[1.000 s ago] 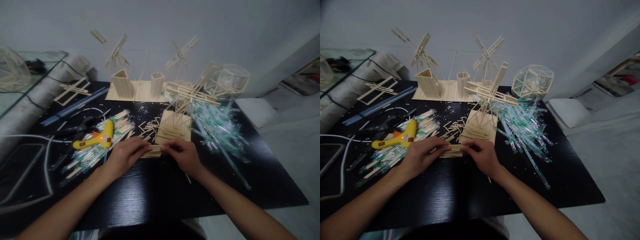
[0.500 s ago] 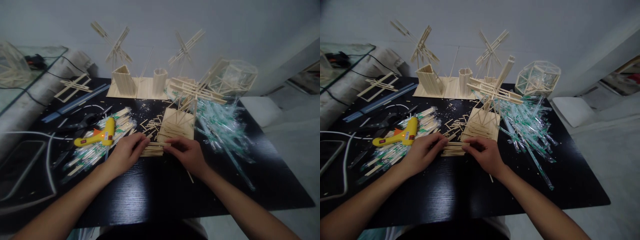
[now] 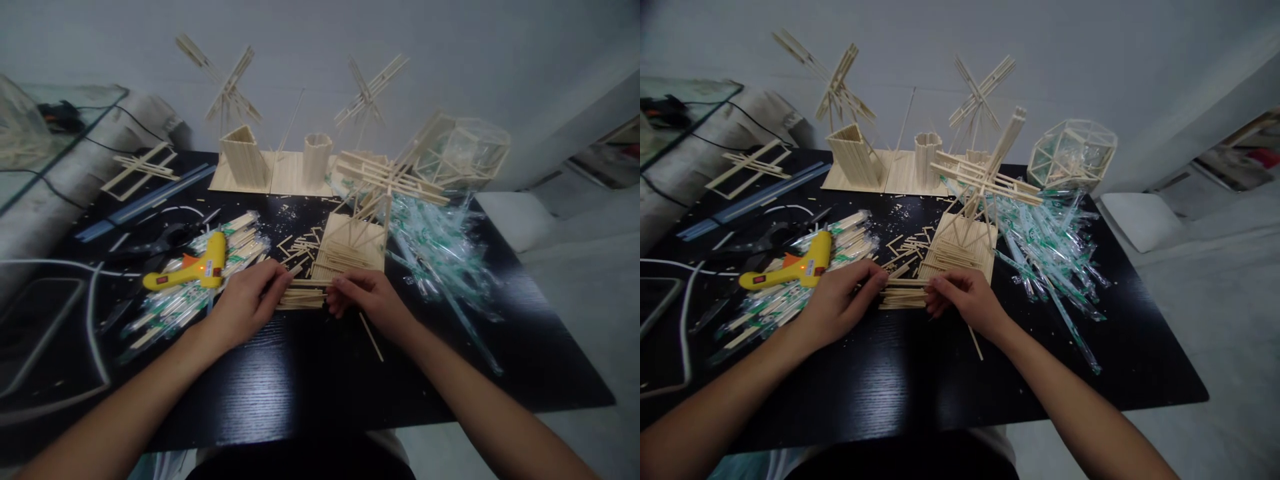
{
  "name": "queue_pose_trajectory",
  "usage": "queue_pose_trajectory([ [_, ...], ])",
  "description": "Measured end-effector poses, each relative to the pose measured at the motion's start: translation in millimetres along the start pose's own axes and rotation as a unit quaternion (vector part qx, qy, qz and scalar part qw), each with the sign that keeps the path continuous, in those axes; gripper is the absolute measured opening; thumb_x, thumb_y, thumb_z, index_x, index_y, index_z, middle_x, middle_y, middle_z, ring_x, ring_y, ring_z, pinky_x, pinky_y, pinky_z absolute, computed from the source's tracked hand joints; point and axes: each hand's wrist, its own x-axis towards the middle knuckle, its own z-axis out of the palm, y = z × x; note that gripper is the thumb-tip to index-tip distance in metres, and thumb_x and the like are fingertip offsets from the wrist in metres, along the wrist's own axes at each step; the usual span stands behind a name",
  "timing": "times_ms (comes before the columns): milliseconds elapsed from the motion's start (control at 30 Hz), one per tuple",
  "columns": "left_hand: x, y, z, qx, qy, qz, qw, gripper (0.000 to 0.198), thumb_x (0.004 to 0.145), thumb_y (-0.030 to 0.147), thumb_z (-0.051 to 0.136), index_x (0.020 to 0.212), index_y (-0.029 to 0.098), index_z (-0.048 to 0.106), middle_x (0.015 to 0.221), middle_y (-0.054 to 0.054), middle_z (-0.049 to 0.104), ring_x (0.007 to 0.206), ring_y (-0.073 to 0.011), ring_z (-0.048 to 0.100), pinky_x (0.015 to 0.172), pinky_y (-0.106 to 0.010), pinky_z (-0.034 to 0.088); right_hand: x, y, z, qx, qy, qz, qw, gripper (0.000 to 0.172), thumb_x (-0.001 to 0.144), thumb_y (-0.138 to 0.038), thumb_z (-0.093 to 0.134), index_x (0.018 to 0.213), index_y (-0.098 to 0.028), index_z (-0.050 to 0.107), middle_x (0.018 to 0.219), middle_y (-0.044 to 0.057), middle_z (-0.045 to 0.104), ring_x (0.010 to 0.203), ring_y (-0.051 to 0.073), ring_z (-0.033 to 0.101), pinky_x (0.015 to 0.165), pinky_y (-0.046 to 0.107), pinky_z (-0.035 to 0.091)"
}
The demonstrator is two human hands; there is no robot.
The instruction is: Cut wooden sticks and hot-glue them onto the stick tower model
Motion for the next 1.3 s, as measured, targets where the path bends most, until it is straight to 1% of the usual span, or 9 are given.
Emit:
queue_pose_trajectory([
  [233,2,3,-1.6,-0.007,-0.028,-0.009,1.0,0.036,0.106,0.033,0.041,0.073,0.02,0.048,0.063,0.003,0.05,0.057,-0.0126,0.048,0.057,-0.027,0.036,-4,-7,-1,-0.124,0.031,-0.064,0.99,0.047,0.088,-0.061,0.07,0.078,-0.015,0.075,0.063,0.003,0.071,0.051,0.012,0.064,0.05,0.023,0.054],
  [400,5,-1,-4.2,0.039,-0.086,0.032,0.995,0.033,0.105,0.029,0.041,0.075,0.02,0.051,0.067,0.001,0.053,0.061,-0.014,0.053,0.059,-0.028,0.039,-14,-28,-18,-0.331,0.124,-0.106,0.929,0.05,0.097,-0.057,0.059,0.066,-0.018,0.069,0.051,0.0,0.063,0.045,0.012,0.056,0.045,0.023,0.042],
  [467,4,-5,-2.8,0.063,-0.107,0.056,0.991,0.03,0.105,0.028,0.041,0.079,0.02,0.056,0.074,-0.001,0.057,0.067,-0.0152,0.057,0.064,-0.029,0.043,-23,-37,-24,-0.423,0.107,-0.092,0.895,0.04,0.094,-0.047,0.066,0.066,-0.02,0.07,0.057,0.001,0.068,0.052,0.014,0.061,0.05,0.025,0.044],
  [567,0,-11,0.8,0.112,-0.118,0.075,0.984,0.032,0.104,0.03,0.043,0.081,0.018,0.061,0.081,-0.004,0.058,0.075,-0.0175,0.059,0.07,-0.031,0.045,-41,-41,-27,-0.481,0.031,-0.025,0.876,0.013,0.083,-0.029,0.079,0.074,-0.022,0.072,0.069,0.001,0.074,0.06,0.017,0.067,0.054,0.026,0.046],
  [733,1,-13,-1.6,0.144,-0.073,0.059,0.985,0.036,0.105,0.035,0.044,0.079,0.018,0.063,0.079,-0.004,0.057,0.073,-0.0179,0.057,0.068,-0.031,0.044,-61,-21,-21,-0.5,0.005,0.024,0.866,0.017,0.076,-0.01,0.077,0.082,-0.022,0.066,0.076,0.002,0.073,0.065,0.018,0.069,0.057,0.027,0.049],
  [867,7,-9,-25.0,0.145,-0.018,0.007,0.989,0.035,0.102,0.034,0.044,0.074,0.02,0.059,0.074,-0.003,0.06,0.071,-0.0184,0.059,0.068,-0.031,0.045,-66,-9,-13,-0.521,0.002,0.009,0.853,0.013,0.085,-0.009,0.062,0.088,-0.021,0.063,0.081,0.004,0.073,0.066,0.019,0.069,0.06,0.03,0.049],
  [967,3,-13,-54.2,0.19,0.008,-0.052,0.98,0.013,0.093,0.024,0.05,0.092,0.019,0.062,0.084,-0.005,0.064,0.075,-0.0209,0.061,0.072,-0.034,0.048,-63,-14,-10,-0.504,-0.007,-0.013,0.863,0.011,0.09,-0.012,0.057,0.094,-0.021,0.063,0.085,0.006,0.074,0.07,0.021,0.07,0.063,0.032,0.051],
  [1100,-15,-32,-88.8,0.309,-0.053,-0.12,0.942,0.019,0.081,0.02,0.059,0.099,0.014,0.061,0.097,-0.011,0.061,0.088,-0.0276,0.061,0.08,-0.041,0.052,-47,-24,-9,-0.419,-0.039,-0.037,0.906,0.011,0.097,-0.018,0.053,0.1,-0.022,0.063,0.084,0.004,0.072,0.074,0.019,0.069,0.068,0.032,0.054],
  [1300,-34,-45,-98.5,0.399,-0.111,-0.145,0.898,0.036,0.083,0.023,0.06,0.116,0.01,0.059,0.11,-0.019,0.059,0.097,-0.0359,0.061,0.085,-0.047,0.051,-19,-21,-6,-0.239,-0.046,-0.047,0.969,0.01,0.099,-0.027,0.055,0.091,-0.021,0.057,0.089,0.004,0.068,0.079,0.017,0.07,0.072,0.033,0.063],
])
